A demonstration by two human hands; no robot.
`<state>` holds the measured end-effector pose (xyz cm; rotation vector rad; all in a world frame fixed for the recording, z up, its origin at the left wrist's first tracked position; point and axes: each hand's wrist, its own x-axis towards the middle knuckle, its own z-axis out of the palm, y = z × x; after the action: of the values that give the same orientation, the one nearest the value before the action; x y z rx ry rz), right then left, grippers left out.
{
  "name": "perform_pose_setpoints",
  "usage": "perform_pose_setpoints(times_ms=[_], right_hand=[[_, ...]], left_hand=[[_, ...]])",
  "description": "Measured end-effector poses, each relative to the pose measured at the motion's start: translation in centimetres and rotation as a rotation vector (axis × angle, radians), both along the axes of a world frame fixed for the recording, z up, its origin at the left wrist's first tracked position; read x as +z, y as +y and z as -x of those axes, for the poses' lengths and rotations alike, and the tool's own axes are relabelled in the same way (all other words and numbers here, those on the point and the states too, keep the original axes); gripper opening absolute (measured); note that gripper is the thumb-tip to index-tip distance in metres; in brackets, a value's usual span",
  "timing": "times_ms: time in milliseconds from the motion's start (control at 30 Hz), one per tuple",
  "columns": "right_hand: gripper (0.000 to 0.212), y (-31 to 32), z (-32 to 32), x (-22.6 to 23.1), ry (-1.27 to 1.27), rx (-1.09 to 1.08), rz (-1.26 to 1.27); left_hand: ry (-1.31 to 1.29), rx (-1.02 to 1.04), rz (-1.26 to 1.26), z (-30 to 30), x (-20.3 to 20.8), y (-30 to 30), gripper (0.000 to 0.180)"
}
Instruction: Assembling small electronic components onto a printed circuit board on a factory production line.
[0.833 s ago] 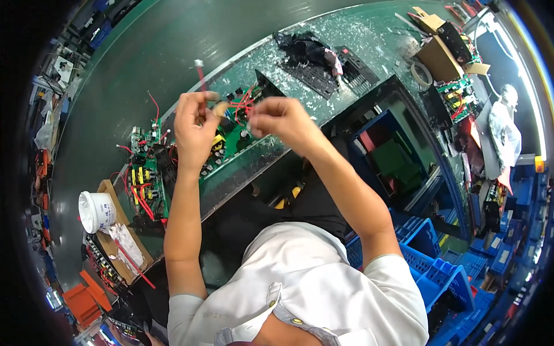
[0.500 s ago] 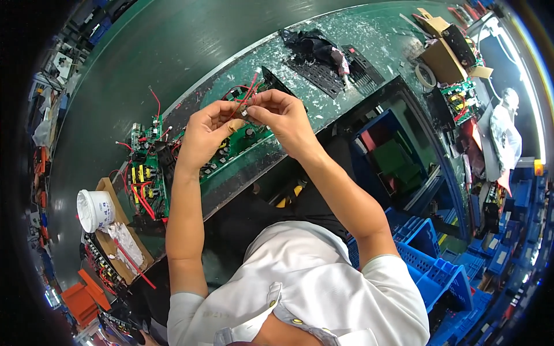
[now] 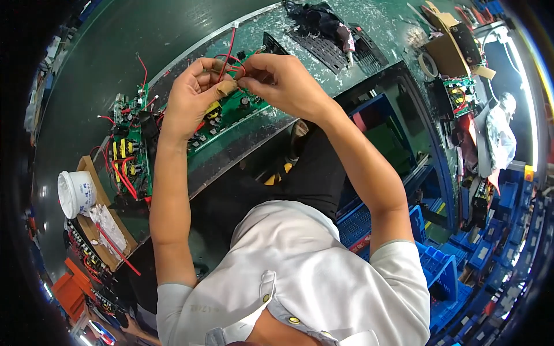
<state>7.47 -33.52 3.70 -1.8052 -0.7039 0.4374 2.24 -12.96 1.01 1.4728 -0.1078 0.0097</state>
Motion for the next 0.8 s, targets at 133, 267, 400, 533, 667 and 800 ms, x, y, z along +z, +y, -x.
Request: perform_pose_setpoints(times_ms=[133,267,400,533,667,800], right_hand=[[0.017,0.3,0.4,0.4,0.022,-0.035,0.091],[0.017,-0.1,0.5,-1.2,0.256,-0.067,-0.056],[0.021,-1.5,1.2,-2.0,0.216,-0.231,0.079],[0.023,-1.7,1.5,-3.3,-0.096,-0.293,0.462],[0.022,-1.4,1.5,-3.9,-0.221,-0.263,0.524],[0.021,-1.1,1.5,-3.7,-0.272,-0.25,0.56]], left_hand=[[-0.04,0.026,-0.092,0.3,-0.3,-0.1,0.031],[-0.087,0.052,-0.217,0.8,0.1,-0.7,0.024],[-0.078,0.012,-0.214,0.9,0.0,-0.9,0.017],[-0.176,0.085,-0.238,0.5,-1.0,-0.7,0.016],[-0.17,0.132,-0.183,0.7,-1.2,-0.6,0.017],[-0.186,0.135,-0.248,0.7,-1.0,-0.7,0.018]])
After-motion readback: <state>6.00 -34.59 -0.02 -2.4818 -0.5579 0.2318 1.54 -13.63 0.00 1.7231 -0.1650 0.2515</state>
